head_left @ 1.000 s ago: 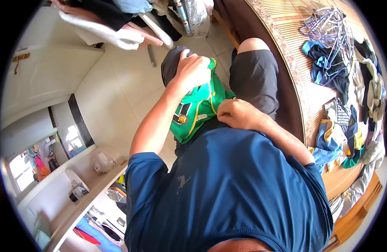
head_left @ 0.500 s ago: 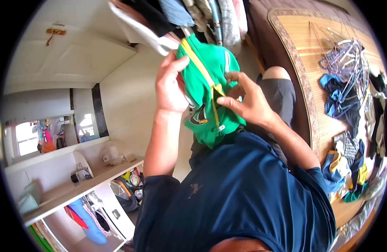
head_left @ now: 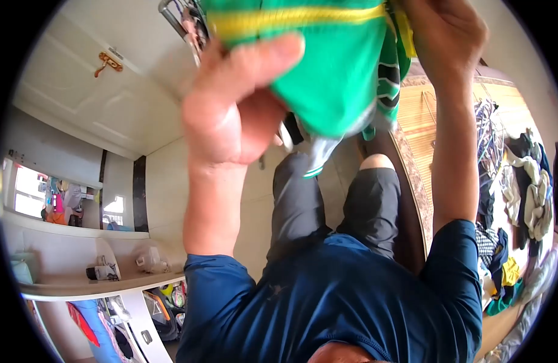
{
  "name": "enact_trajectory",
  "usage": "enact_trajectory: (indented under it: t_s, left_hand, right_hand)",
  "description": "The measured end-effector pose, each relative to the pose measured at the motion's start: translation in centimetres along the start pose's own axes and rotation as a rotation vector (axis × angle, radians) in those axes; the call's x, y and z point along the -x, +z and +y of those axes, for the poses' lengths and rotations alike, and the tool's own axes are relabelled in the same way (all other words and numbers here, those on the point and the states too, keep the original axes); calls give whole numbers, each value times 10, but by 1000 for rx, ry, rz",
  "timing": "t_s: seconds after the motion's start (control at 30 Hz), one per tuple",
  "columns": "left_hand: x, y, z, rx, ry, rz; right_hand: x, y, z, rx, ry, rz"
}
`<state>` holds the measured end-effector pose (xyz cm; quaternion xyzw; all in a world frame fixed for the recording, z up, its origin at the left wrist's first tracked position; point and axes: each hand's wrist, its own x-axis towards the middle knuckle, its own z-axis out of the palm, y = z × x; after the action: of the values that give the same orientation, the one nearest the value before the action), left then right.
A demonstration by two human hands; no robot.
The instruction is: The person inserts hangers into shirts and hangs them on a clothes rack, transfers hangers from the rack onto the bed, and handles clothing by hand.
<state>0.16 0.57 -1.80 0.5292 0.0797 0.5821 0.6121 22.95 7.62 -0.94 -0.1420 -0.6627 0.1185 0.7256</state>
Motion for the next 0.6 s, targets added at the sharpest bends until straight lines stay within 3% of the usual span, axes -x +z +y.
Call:
enact_trajectory:
  t_s: [0.07, 0.1, 0.17, 0.2, 0.23, 0.3, 0.37, 0.4, 0.47, 0.53, 0.6]
  left_hand:
    - [40, -27, -36, 129, -238, -31]
    - [65, -37, -62, 173, -274, -18]
    - [115, -36, -94, 207, -399, 243]
    - [140, -43, -107, 227, -457, 320]
    - [168, -52, -120, 222, -504, 470]
    - [230, -75, -135, 222, -578, 638]
    - [294, -106, -145, 242, -568, 827]
    - [318, -116, -145, 285, -539, 892]
    - [336, -121, -133, 282, -517, 941]
    - [333, -122, -131, 145, -500, 982]
    - [318, -125, -127, 101, -506, 909]
  right_hand:
    - [11, 6, -19, 346, -45, -196]
    - [31, -11, -7, 571, 176, -347]
    - [73, 5, 0, 139, 208, -606]
    - [106, 8, 6, 147, 260, -693]
    - [146, 13, 11, 180, 248, -650]
    - [235, 17, 15, 320, 426, -577]
    - [315, 23, -1, 329, 659, -457]
    - [344, 24, -8, 295, 674, -470]
    - [379, 31, -35, 72, 1194, -490]
    - [397, 31, -40, 86, 1236, -517]
    - [385, 32, -37, 162, 1146, -577]
